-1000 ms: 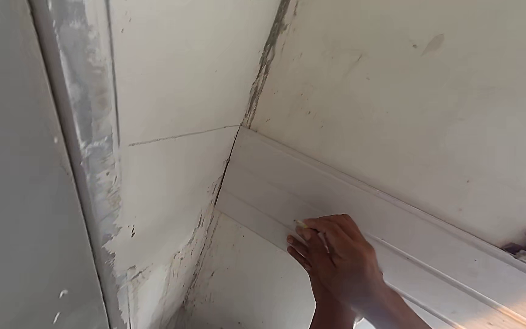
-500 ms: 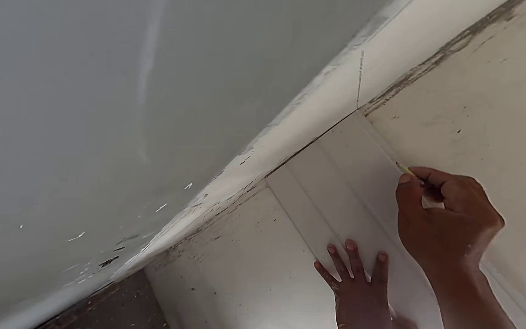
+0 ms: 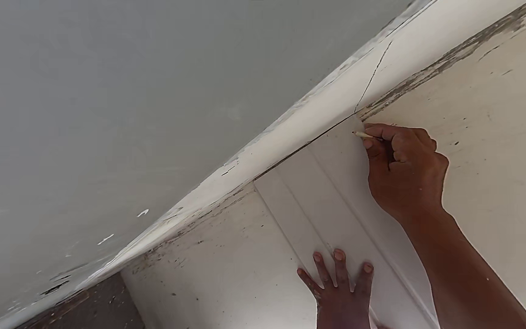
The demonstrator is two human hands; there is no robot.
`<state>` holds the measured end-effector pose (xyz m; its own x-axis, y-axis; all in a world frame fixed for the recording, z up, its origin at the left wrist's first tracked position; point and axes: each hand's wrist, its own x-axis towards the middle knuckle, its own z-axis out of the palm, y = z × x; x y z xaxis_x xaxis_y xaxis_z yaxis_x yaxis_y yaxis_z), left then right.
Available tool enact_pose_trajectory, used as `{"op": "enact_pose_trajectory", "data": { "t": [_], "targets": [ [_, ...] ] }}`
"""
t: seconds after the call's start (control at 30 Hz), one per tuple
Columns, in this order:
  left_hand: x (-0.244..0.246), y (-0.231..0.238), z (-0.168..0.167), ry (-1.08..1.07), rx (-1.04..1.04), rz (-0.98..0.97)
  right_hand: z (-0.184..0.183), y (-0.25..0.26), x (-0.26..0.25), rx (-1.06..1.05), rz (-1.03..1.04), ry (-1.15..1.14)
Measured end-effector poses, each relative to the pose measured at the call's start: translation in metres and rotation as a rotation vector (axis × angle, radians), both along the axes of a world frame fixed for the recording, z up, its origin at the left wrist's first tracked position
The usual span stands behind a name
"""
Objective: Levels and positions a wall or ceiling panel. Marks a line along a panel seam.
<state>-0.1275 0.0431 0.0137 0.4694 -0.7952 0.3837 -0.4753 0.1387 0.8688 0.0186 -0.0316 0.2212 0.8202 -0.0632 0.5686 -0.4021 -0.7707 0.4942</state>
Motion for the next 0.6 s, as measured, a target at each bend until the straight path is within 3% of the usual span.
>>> {"op": "enact_pose_trajectory", "data": {
  "t": [0.6],
  "targets": [
    [-0.0020,0.0004,-0.0024,-0.054,-0.011,0.043,-0.0029,-0.0005,0.0022,-0.013,0.024,0.027]
  ]
}}
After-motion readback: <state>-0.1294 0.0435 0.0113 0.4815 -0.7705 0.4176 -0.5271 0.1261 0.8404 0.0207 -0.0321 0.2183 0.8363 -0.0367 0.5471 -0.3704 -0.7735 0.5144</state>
